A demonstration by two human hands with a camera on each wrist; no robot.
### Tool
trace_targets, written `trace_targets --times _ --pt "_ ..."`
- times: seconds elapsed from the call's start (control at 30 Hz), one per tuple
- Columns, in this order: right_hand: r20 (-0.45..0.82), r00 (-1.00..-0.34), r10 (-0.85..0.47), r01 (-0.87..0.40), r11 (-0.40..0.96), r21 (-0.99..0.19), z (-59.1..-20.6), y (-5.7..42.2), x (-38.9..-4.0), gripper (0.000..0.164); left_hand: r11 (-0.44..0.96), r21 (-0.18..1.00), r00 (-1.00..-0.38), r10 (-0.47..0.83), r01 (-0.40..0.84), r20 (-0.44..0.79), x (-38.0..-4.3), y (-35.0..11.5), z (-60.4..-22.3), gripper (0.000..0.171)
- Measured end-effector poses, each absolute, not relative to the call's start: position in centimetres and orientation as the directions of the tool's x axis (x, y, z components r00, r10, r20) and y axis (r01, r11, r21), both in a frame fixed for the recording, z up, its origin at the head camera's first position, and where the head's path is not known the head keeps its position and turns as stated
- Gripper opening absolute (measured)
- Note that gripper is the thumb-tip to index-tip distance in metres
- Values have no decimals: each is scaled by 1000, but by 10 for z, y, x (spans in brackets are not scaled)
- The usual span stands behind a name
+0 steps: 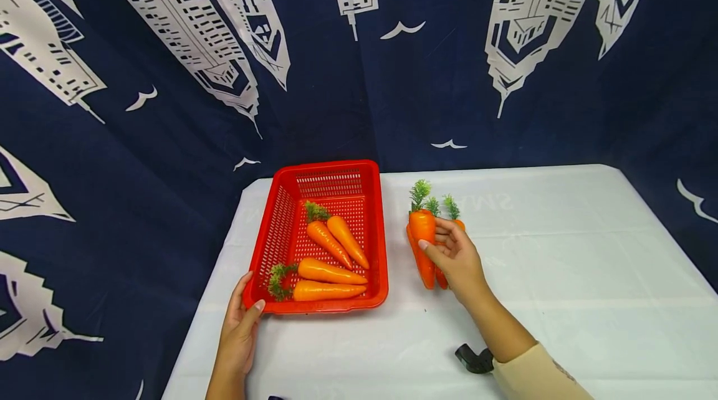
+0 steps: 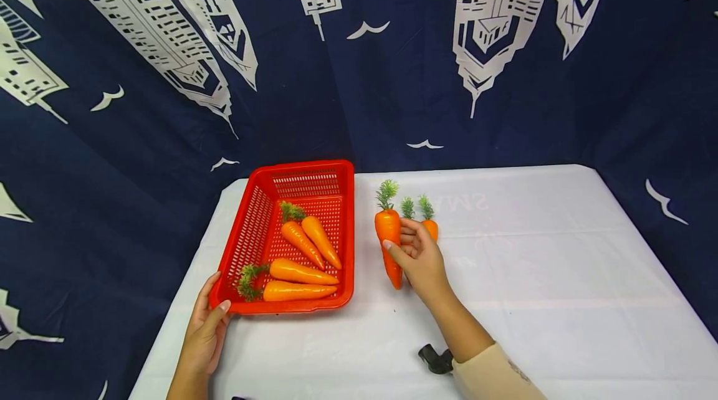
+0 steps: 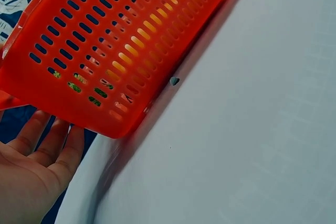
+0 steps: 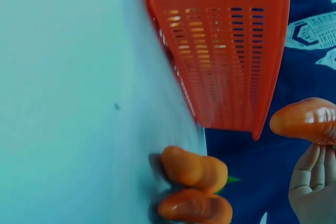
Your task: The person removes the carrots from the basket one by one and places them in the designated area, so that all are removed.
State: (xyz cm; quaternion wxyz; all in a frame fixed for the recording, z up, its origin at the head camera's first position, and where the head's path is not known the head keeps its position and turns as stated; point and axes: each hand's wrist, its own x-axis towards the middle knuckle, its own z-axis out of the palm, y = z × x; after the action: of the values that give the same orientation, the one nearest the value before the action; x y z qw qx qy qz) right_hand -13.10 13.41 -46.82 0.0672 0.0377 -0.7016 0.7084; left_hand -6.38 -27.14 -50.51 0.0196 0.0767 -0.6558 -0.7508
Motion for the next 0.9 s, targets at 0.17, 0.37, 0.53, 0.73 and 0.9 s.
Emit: trace_targets --times 0.17,0.37,0.53,0.73,0.9 --pt "144 -987 67 -145 -4 -989 -472 141 -131 50 -136 988 -987 -130 -77 -95 -64 -272 -504 65" --pt "91 -989 114 -89 23 -996 -477 147 -131 52 -126 987 -984 -136 -99 -116 -64 -272 -503 65" --pt "45 -987 156 -39 42 -998 -484 156 -132 53 -122 987 -984 -132 -105 -121 -63 -272 -503 65" --pt "2 -981 193 8 49 -999 -489 166 -134 53 -124 986 -984 -127 -108 -124 -63 -273 -504 66" --pt "-54 -972 230 71 64 -995 -492 173 -135 56 -121 986 -984 -124 -111 -126 -63 -273 -504 66"
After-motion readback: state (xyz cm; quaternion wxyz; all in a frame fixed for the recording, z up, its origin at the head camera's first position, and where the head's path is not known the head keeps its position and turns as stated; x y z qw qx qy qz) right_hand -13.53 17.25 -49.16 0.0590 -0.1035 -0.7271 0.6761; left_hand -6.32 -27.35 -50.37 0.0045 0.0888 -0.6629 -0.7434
